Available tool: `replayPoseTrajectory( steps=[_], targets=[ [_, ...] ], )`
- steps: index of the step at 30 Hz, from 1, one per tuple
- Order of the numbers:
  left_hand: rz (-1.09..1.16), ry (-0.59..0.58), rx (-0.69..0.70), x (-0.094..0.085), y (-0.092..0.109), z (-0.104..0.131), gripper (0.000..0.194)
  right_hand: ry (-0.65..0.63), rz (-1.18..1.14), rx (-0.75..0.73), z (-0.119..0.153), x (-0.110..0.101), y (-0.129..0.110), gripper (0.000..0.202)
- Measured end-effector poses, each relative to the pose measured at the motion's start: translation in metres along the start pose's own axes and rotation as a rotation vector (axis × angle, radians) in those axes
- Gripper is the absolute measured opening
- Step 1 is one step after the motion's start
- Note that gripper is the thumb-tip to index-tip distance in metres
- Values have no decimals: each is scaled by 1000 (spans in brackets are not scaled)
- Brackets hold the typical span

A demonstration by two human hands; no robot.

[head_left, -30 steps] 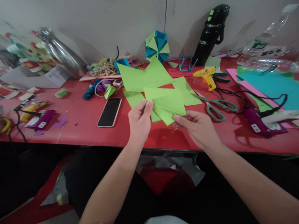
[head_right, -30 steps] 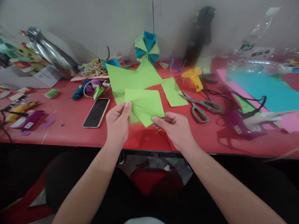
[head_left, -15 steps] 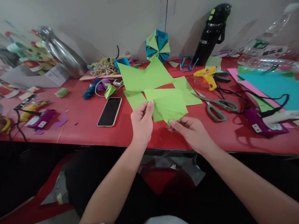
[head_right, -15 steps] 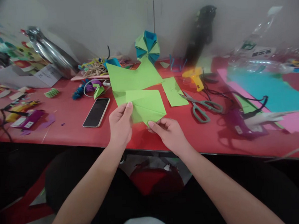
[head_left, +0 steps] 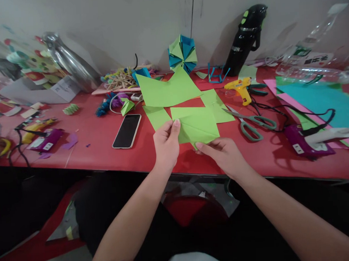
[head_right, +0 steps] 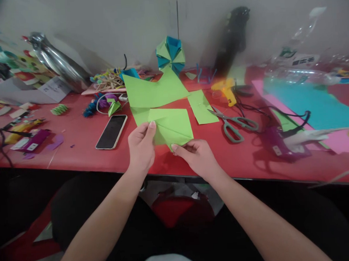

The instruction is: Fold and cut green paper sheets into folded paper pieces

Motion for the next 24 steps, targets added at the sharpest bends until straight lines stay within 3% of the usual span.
replayPoseTrajectory(
  steps=[6,12,19,24],
  targets=[
    [140,-39,-37,0,-3,-3,24,-5,10,-28,-1,3,-7,23],
    [131,-40,-60,3,-9,-2,22,-1,8,-6,-1,1,-3,23],
    [348,-140,-246,11,-10,-5,20,-35,42,-52,-4,3,-16,21],
    [307,-133,-223,9,-8,-5,21,-54,122,-73,-1,3,-21,23]
  ],
)
Point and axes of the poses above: each hand's wrist, its own z-axis away from the middle knuckle, its own x-axis out of the palm, y = z × x, the point moved 10 cm from there along -z, towards the middle knuckle, and after that the axes turned 13 degrees about -x, right-handed, at the moved point
